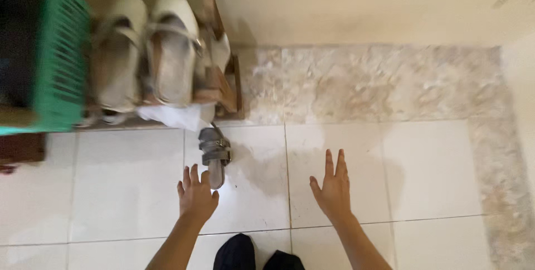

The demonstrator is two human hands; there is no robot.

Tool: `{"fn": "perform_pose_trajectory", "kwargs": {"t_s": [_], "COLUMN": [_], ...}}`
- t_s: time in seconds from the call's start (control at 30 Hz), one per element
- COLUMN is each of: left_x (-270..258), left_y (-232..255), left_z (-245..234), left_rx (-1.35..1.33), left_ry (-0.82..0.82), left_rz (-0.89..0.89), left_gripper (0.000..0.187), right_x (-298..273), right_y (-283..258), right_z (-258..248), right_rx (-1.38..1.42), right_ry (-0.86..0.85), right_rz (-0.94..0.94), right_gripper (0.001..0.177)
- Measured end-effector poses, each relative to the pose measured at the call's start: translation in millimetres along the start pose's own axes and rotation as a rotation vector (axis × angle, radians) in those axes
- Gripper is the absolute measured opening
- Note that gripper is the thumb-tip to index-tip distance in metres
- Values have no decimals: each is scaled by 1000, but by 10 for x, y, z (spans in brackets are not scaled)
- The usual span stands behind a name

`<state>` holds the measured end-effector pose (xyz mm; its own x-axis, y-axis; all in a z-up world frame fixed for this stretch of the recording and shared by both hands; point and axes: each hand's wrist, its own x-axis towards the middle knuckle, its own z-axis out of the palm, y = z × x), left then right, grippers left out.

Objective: The person organizes several pairs of shoes by placing them on a green plastic shoe rack. They handle beige flats, black slides, and metallic sandals, arranging each pair on different shelves of the rack.

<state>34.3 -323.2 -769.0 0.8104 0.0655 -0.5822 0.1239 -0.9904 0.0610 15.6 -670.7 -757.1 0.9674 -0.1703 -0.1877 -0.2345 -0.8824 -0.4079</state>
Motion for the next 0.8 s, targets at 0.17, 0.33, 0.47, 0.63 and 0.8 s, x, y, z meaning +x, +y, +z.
{"fn": "perform_pose_trajectory", "kwargs": {"t_s": [0.17, 0.33, 0.47, 0.63, 0.8], "left_x": [975, 1720, 2002, 2114, 1831], "left_y": [-252, -329, -268, -354, -187], "left_z": [998, 1525, 1598, 1476, 1347], "left_rx": [160, 167, 118, 40, -103], "left_ry": [-71, 28, 32, 143, 205], "left_rz": [65, 61, -30, -23, 33], "left_gripper": [84, 81, 87, 95, 71], "right_x": [207, 283, 279, 306, 291], "right_y": [632, 881, 921, 890, 954], "right_z": [1146, 1885, 2096, 2077, 1912], "right_rx": [-40, -95, -83, -75, -40], "right_ry": [-70, -148, -150, -233, -254], "right_rz": [29, 47, 32, 89, 158], "right_gripper": [91, 94, 91, 88, 87]}}
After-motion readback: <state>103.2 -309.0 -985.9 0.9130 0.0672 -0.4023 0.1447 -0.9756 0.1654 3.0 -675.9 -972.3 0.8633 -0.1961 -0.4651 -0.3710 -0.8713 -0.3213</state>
